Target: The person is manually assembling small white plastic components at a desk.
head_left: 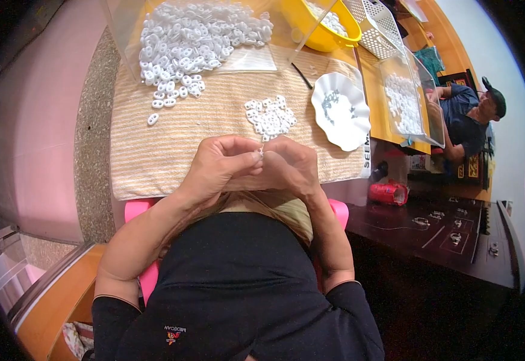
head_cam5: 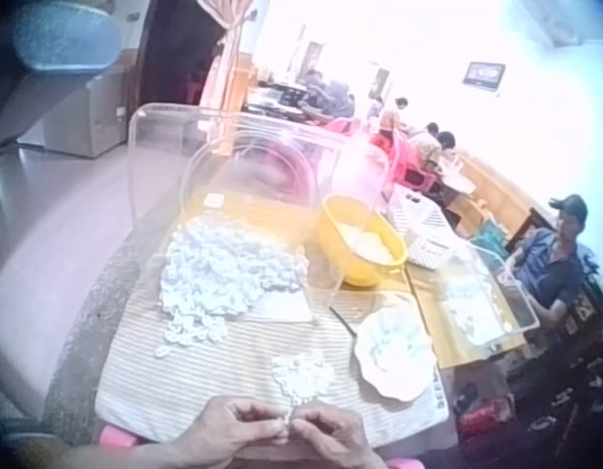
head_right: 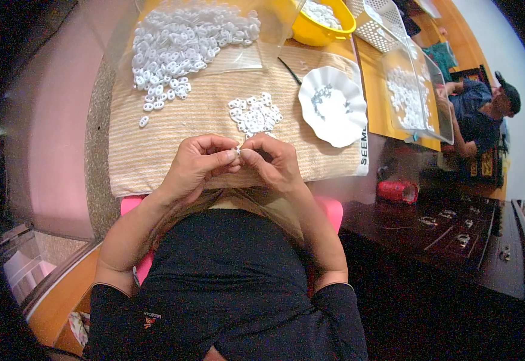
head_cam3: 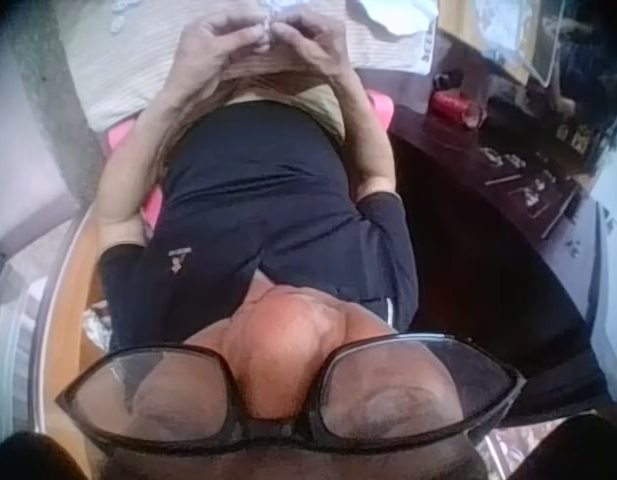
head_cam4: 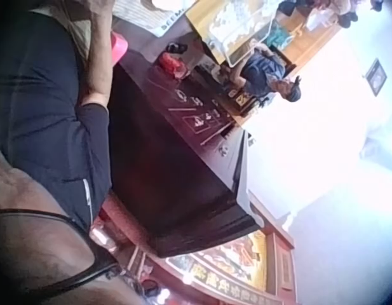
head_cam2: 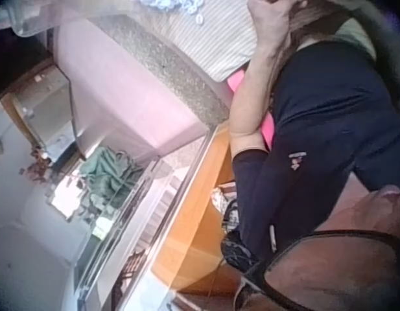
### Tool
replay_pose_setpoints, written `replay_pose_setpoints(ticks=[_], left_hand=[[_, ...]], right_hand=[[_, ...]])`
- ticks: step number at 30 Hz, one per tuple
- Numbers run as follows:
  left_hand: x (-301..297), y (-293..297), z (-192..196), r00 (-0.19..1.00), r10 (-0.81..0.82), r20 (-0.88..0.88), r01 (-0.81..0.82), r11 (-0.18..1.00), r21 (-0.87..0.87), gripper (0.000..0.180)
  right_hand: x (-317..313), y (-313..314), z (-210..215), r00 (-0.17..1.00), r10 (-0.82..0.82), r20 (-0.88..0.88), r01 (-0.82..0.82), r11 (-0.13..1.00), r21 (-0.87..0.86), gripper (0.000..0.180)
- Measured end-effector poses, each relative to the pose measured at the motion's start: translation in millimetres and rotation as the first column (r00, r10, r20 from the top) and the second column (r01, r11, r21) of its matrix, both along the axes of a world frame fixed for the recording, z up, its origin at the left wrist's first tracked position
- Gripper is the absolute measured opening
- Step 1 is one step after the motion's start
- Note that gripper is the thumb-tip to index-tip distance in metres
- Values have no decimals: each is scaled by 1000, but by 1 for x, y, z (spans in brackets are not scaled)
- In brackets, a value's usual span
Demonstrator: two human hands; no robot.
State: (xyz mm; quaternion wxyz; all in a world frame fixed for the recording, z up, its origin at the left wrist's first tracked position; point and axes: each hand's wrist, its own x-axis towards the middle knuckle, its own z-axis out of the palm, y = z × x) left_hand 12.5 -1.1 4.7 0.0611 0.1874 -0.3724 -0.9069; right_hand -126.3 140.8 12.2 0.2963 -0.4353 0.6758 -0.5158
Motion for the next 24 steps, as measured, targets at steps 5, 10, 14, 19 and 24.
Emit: replay_pose_setpoints(ticks=[5,10,14,19,24], left_hand=[[0,0,1,1000,1,3,-1,999,-41,20],[0,1,1,1000,1,14,-1,998,-64,20],[0,2,1,1000,14,19,-13,997,-78,19],[1,2,1,1000,17,21,-14,990,-137,18],[1,5,1,999,4,37,3,984,-176,18]], right_hand=[[1,1,-2,1000,1,12,-1,1000,-24,6],[2,0,0,1000,1,-10,-1,1000,-22,6],[3,-1,1,999,10,-42,-10,1000,-22,6],[2,-2,5,993,25,-113,-24,1000,5,7],[6,-4,18,1000,14,-18,-12,995,100,10]])
